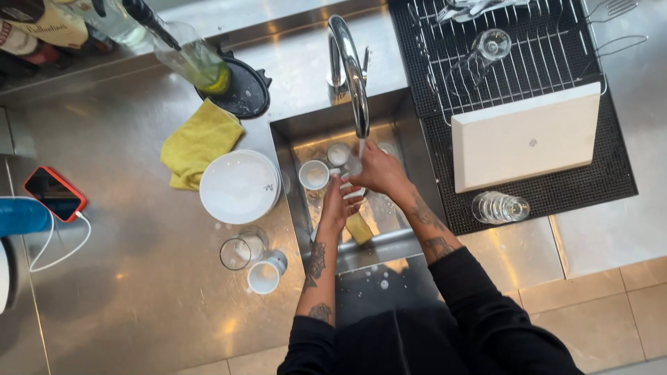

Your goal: Washing ceramic cups and glassware in a sink and then wiping down the stainless steel counter with a cloth.

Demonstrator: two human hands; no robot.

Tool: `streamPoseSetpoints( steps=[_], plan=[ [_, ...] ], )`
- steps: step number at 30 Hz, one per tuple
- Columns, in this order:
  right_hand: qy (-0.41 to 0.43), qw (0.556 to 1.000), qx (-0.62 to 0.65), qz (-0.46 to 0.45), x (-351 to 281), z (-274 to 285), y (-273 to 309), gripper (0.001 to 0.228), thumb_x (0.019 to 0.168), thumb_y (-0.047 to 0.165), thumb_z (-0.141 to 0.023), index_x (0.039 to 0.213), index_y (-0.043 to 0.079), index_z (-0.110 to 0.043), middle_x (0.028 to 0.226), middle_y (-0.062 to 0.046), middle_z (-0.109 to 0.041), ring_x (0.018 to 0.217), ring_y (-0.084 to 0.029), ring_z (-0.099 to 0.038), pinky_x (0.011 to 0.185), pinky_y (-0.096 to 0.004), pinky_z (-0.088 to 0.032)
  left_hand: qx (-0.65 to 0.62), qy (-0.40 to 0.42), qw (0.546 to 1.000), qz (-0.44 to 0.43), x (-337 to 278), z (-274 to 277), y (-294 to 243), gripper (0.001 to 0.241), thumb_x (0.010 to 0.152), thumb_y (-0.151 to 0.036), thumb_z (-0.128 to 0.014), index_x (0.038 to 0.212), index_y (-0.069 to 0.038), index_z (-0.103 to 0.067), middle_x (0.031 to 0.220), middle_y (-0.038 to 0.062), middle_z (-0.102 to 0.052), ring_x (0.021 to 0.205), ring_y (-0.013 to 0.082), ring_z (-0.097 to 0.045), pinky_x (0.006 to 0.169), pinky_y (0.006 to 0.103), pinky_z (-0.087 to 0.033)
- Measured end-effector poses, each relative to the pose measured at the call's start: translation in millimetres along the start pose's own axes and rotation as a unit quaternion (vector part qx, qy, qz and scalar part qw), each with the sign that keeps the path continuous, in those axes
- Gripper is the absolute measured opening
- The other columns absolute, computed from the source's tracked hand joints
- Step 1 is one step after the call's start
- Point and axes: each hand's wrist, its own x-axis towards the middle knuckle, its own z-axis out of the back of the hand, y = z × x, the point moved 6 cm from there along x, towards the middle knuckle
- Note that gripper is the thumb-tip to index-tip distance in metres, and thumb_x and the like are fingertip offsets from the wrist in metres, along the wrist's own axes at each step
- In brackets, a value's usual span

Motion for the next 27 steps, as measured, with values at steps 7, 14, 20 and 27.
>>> streamPoseSetpoints(
  steps=[7, 14, 20, 27],
  plan=[
    [-0.026, 0.99, 0.135, 0.017, 1.8, -36.3, -30.0, 0.064, 0.074, 0.021, -0.082, 0.127, 0.004, -0.051, 0.126, -0.019, -0.056, 0.107, -0.04, -0.064, 0.087, -0.049, -0.056, 0.005, 0.029, 1.0, 0.006, -33.6, -30.2, -12.6, 0.073, 0.096, -0.072, -0.038, 0.138, -0.013, -0.049, 0.117, 0.011, -0.069, 0.095, 0.0246, -0.069, 0.074, 0.0379, -0.053],
    [0.098, 0.606, 0.788, -0.038, -5.7, -79.5, -31.8, 0.065, 0.077, 0.005, -0.077, 0.132, 0.013, -0.044, 0.134, -0.011, -0.056, 0.121, -0.026, -0.06, 0.096, -0.044, -0.057, 0.144, -0.046, 0.882, -0.446, -72.4, -67.6, -84.8, 0.058, 0.107, -0.045, -0.063, 0.148, -0.01, -0.041, 0.139, 0.013, -0.057, 0.127, 0.0203, -0.057, 0.103, 0.0358, -0.049],
    [-0.041, 0.918, 0.394, -0.003, -7.3, -28.3, -10.5, 0.072, 0.078, 0.021, -0.088, 0.136, 0.008, -0.049, 0.134, -0.017, -0.056, 0.117, -0.032, -0.063, 0.094, -0.042, -0.055, -0.079, -0.026, 0.977, -0.195, -13.3, -42.7, -53.5, 0.049, 0.103, -0.048, -0.054, 0.143, -0.019, -0.049, 0.125, 0.011, -0.062, 0.096, 0.0257, -0.061, 0.068, 0.0389, -0.044],
    [-0.136, 0.963, 0.189, 0.136, -20.2, 6.5, 10.4, 0.077, 0.071, 0.026, -0.094, 0.134, 0.005, -0.055, 0.127, -0.017, -0.062, 0.119, -0.036, -0.062, 0.098, -0.042, -0.052, -0.236, 0.156, 0.959, -0.03, -7.1, -46.7, -38.0, 0.047, 0.108, -0.048, -0.042, 0.135, -0.012, -0.058, 0.121, 0.009, -0.072, 0.107, 0.0291, -0.07, 0.088, 0.045, -0.058]
  ],
)
